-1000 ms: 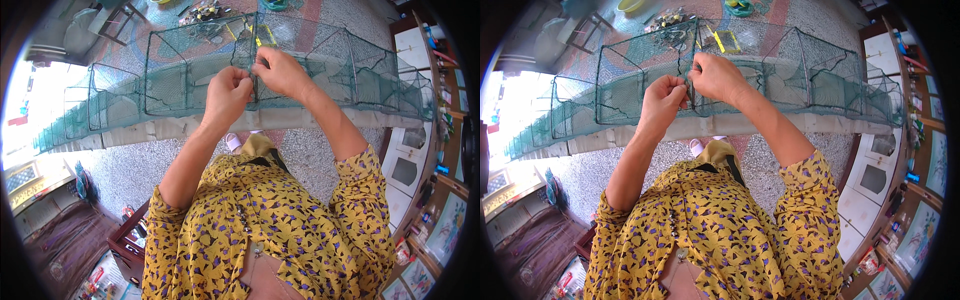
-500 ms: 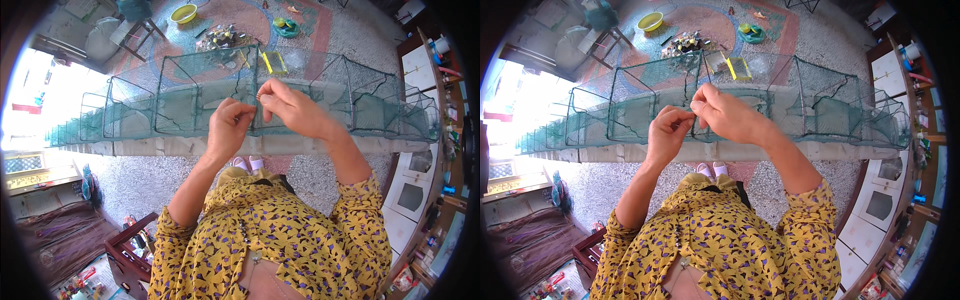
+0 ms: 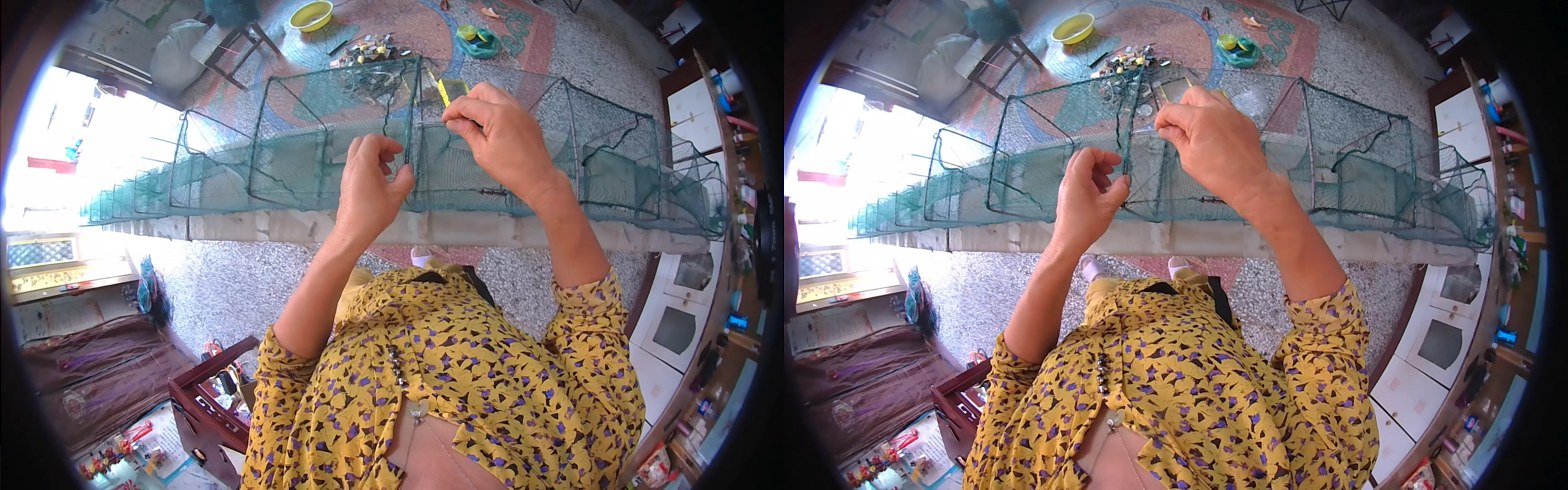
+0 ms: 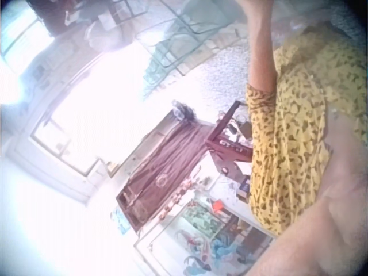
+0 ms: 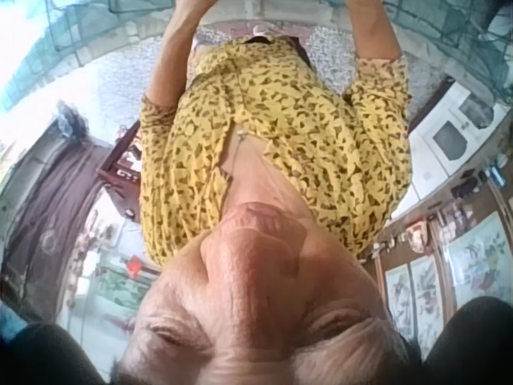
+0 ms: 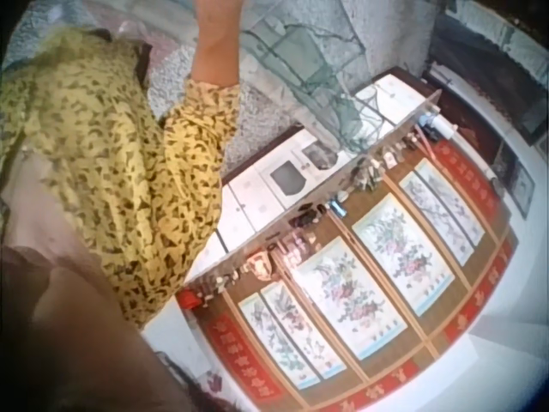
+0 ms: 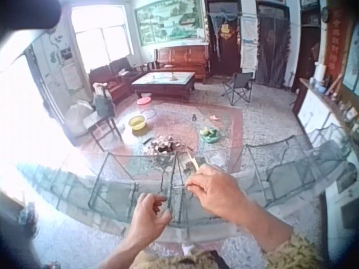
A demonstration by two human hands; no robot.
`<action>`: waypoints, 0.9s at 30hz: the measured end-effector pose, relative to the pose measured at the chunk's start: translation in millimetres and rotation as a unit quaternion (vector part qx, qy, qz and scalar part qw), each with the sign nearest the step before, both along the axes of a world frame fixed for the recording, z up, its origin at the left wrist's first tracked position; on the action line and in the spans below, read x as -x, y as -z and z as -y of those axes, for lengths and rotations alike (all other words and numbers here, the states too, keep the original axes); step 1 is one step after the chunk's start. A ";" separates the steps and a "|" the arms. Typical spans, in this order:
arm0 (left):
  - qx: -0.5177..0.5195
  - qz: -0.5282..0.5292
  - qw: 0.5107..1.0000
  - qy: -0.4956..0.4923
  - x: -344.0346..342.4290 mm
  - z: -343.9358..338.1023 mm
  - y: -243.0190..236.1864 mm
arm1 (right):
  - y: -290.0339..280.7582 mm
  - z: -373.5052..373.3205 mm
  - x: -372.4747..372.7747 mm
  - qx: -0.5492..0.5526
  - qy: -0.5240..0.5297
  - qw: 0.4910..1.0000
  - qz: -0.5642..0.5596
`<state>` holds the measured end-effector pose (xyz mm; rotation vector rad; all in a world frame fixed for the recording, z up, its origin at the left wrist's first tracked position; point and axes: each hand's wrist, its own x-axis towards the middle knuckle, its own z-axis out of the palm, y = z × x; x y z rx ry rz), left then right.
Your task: The person repairs a green mesh fishing net by hand, using a needle to weave thread through the mesh and secure it to a metal frame.
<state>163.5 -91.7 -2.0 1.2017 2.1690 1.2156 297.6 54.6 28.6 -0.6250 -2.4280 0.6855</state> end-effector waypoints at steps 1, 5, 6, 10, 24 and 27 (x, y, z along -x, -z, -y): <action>0.003 -0.009 1.000 0.007 0.1 -0.4 1.1 | 0.3 -0.2 -0.2 -0.010 -0.002 1.000 0.001; 0.032 0.024 0.999 0.031 3.6 -4.3 7.2 | 0.1 -1.5 -3.9 -0.035 0.012 0.999 0.035; 0.043 0.050 0.997 0.036 5.4 -5.9 8.3 | 1.0 -2.4 -4.7 -0.038 0.009 0.999 0.037; 0.052 0.168 0.984 0.041 8.3 -12.0 6.7 | 8.2 -5.6 -5.7 -0.036 0.001 0.999 0.031; 0.055 0.285 0.956 0.041 2.7 -22.8 14.1 | 11.5 12.3 41.9 -0.018 -0.019 0.994 0.110; 0.037 0.271 0.961 0.035 3.8 -21.4 18.3 | -4.5 22.8 55.3 -0.219 0.001 0.946 0.238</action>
